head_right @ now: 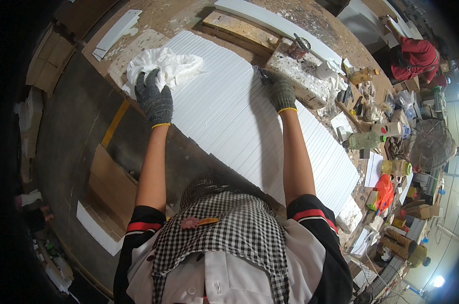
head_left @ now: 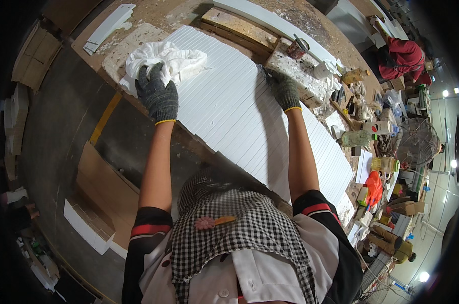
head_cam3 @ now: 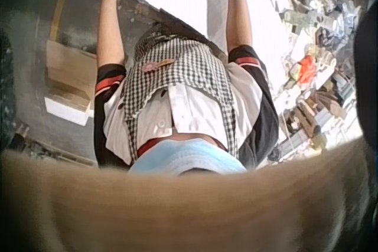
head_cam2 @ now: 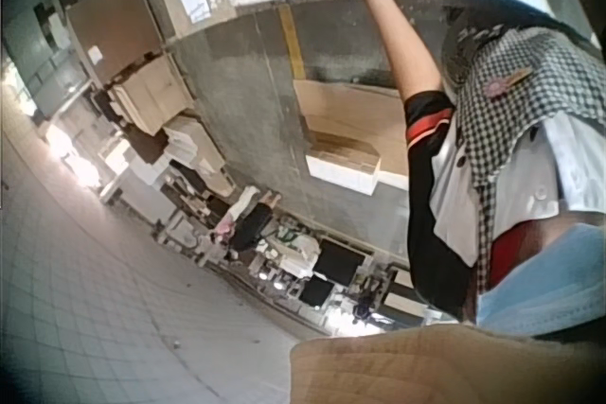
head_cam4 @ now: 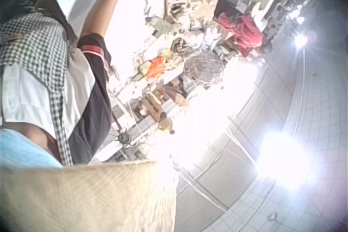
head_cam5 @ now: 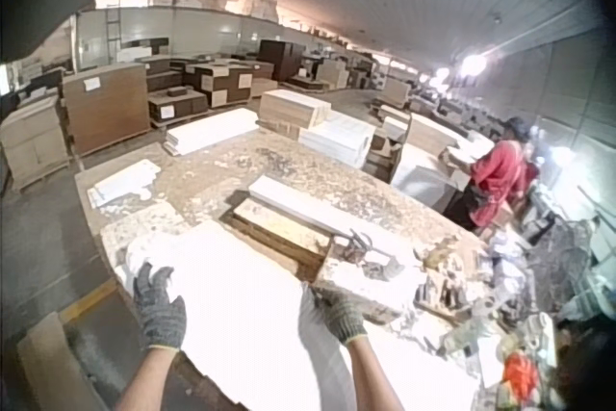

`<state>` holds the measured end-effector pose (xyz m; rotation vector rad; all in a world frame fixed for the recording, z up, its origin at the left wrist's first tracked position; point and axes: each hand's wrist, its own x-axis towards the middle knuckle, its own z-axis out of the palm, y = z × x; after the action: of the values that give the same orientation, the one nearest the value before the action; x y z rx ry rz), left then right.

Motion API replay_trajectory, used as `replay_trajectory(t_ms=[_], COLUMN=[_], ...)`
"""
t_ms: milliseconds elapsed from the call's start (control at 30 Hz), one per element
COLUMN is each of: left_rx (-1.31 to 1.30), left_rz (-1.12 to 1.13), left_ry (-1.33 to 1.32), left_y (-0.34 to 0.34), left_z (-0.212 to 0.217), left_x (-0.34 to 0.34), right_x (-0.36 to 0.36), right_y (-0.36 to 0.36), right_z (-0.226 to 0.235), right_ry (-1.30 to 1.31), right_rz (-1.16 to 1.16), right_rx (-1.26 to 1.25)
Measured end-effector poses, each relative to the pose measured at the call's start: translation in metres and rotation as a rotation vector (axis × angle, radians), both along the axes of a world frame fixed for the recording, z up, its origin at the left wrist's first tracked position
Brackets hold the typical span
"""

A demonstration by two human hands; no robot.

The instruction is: The person wipes a large white corrugated sheet on a workbench using a white cloth. They repeatedly rub the surface, flip the sheet over, and continue wiping both sides. The person also uses a small tool to scrape or mark the sheet while wiping.

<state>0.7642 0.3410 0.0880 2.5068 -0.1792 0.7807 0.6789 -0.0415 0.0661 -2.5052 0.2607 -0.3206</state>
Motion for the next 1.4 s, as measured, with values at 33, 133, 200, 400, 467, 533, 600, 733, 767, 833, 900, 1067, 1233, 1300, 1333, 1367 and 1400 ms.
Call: replay_trajectory(t_ms=[33,133,200,400,467,533,600,733,767,833,900,1067,1233,1300,1333,1367,1400], left_rx=[-0.001,0.0,-0.002,0.003,0.0,0.007,0.006,0.005,0.0,0.002,-0.006,-0.013,-0.006,-0.003,-0.008,-0.016,-0.006], left_rz=[-0.004,-0.004,-0.003,-0.009,-0.002,-0.006,-0.006,-0.001,-0.009,-0.011,-0.008,-0.023,-0.017,-0.005,0.005,0.014,0.012], left_ry=[-0.004,0.007,0.01,0.005,0.015,-0.002,-0.001,0.012,-0.003,0.01,-0.009,-0.021,-0.018,-0.018,-0.019,-0.005,-0.028], left_y=[0.0,0.0,-0.001,0.0,0.0,0.0,0.0,0.0,0.0,0.0,0.0,0.001,0.0,0.0,0.0,0.001,0.001], left_z=[0.0,0.002,0.002,0.002,0.002,0.002,0.003,0.004,0.004,0.004,0.004,0.002,0.0,-0.002,-0.003,-0.003,-0.004], left_x=[0.0,0.0,0.0,-0.001,-0.001,-0.001,-0.001,-0.003,-0.003,-0.002,-0.001,-0.001,0.0,0.001,0.001,0.002,0.002], right_x=[0.0,-0.004,-0.01,-0.02,-0.018,-0.017,-0.018,-0.027,-0.029,-0.033,-0.035,-0.031,-0.022,-0.022,-0.023,-0.023,-0.023], right_y=[0.002,0.011,0.019,0.035,0.036,0.036,0.037,0.046,0.05,0.055,0.057,0.038,0.006,-0.001,-0.003,-0.005,-0.006], right_z=[0.001,0.007,0.012,0.025,0.027,0.029,0.03,0.037,0.039,0.042,0.043,0.03,0.013,0.009,0.007,0.006,0.005], right_ry=[0.017,0.083,0.138,0.211,0.182,0.174,0.294,0.332,0.287,0.214,0.331,0.232,0.082,0.118,0.107,0.096,0.12], right_rz=[-0.001,0.031,0.053,0.056,0.007,-0.03,0.029,0.104,0.081,0.029,0.08,0.229,0.006,0.038,0.06,0.083,0.099], right_rx=[0.069,0.161,0.108,0.156,0.185,0.139,0.195,0.106,0.136,0.17,0.241,0.387,0.13,0.138,0.159,0.18,0.189])
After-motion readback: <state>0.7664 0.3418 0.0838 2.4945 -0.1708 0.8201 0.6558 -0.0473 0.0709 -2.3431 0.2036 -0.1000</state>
